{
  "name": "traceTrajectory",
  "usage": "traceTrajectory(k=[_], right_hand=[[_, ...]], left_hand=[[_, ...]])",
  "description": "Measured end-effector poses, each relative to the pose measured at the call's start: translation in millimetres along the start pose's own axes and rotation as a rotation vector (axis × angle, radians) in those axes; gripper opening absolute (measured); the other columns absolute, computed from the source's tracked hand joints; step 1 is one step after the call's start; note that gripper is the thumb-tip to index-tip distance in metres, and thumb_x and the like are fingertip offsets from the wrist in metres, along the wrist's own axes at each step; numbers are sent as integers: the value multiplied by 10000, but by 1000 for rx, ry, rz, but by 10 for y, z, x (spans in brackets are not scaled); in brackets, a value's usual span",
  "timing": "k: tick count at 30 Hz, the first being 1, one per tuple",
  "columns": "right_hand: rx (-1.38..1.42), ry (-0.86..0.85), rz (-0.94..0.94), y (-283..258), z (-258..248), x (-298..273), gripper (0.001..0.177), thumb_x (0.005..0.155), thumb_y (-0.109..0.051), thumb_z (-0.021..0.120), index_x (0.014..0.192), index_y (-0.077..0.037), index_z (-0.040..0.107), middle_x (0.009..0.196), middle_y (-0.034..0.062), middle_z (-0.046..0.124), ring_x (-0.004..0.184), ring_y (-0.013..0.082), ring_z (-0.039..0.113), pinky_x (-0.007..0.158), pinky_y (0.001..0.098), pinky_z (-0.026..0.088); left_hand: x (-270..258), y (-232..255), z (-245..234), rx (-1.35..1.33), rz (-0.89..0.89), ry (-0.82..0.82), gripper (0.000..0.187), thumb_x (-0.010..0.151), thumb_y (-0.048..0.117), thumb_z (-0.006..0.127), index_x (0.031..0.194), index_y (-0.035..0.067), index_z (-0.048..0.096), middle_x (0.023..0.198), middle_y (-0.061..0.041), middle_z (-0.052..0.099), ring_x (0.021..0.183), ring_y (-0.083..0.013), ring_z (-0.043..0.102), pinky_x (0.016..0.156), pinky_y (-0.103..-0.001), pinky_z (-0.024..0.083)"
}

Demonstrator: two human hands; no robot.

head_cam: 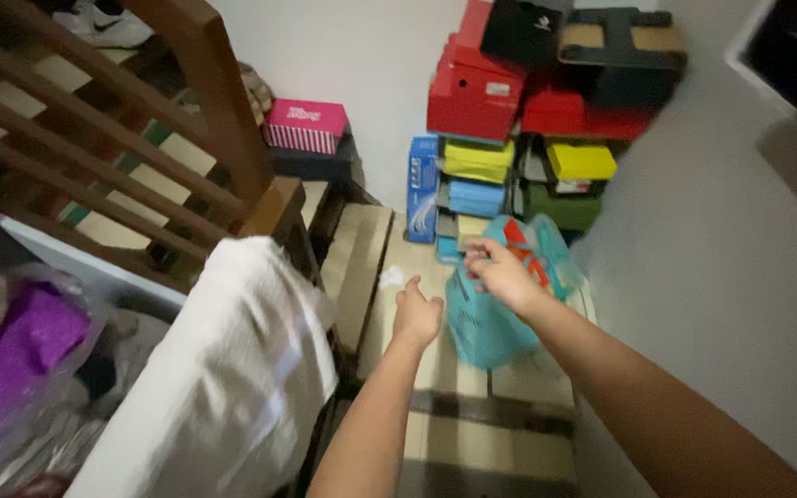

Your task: The person arranges dried flowers in a vase, then places a pink package into a drawer. They fold a white towel and hang it on a stair railing, then handle a white cloth and a small white object, placing them on a nearby surface.

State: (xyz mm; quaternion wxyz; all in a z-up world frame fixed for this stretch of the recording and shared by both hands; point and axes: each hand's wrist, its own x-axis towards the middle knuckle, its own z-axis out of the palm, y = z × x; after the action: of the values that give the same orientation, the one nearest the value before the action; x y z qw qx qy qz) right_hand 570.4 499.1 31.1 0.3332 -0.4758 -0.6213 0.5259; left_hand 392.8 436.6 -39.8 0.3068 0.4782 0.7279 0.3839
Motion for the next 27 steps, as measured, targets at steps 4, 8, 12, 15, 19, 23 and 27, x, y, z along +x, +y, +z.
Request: traceTrajectory(k=[4,8,12,15,19,23,27], right_hand=[[-36,-74,-30,392,-50,838,488,937,-178,584,1421,-145,531,1063,4,617,908,140,608,741,350,527],[-68,-128,-247,707,-213,2059,489,912,-157,624,1393,-114,552,1092,33,673,914,147,648,748,334,554],[57,-182,-154,1492,-93,2716,495,889,-144,639,1376,-105,564,1112,44,616,897,158,615,686,348,541],[-51,-95,49,1954,45,3118,498,901,-166,648,1388,-129,550,1203,49,619,863,240,612,690,390,531],[-182,-100,-202,2703,279,3719,467,931,-199,659,1380,-107,566,1278,78,666,1064,181,657,859,358,538],[-312,-71,-221,3527,601,4147,479,958,-219,644,1407,-99,528,1332,83,632,1150,176,623,982,351,496],[-335,-77,-203,4177,907,4399,476,922,-190,615,1388,-121,548,1354,71,640,1070,231,674,926,365,547]], left_hand=[[523,109,-3,36,-9,31,754,866,296,634,1546,106,370,1482,-280,455,1316,-451,521,1133,-465,419],[1385,254,-15,121,-2,86,741,880,315,627,1552,165,354,1520,-201,455,1365,-405,496,1132,-484,405],[1755,-406,341,145,-159,33,750,881,290,625,1567,191,340,1554,-193,409,1371,-411,482,1138,-480,412],[2342,-866,646,222,-234,-14,741,914,279,601,1581,194,288,1607,-162,328,1394,-383,466,1140,-491,406],[3094,-1851,1269,313,-217,-54,720,930,279,618,1573,195,304,1619,-167,306,1405,-379,451,1153,-468,407],[3880,-2820,1918,463,-149,-62,660,938,171,563,1565,193,357,1564,-166,395,1410,-355,458,1140,-464,421],[4393,-3583,2546,508,-156,-116,533,1013,287,521,1530,235,403,1579,-143,371,1446,-317,407,1162,-472,381]])
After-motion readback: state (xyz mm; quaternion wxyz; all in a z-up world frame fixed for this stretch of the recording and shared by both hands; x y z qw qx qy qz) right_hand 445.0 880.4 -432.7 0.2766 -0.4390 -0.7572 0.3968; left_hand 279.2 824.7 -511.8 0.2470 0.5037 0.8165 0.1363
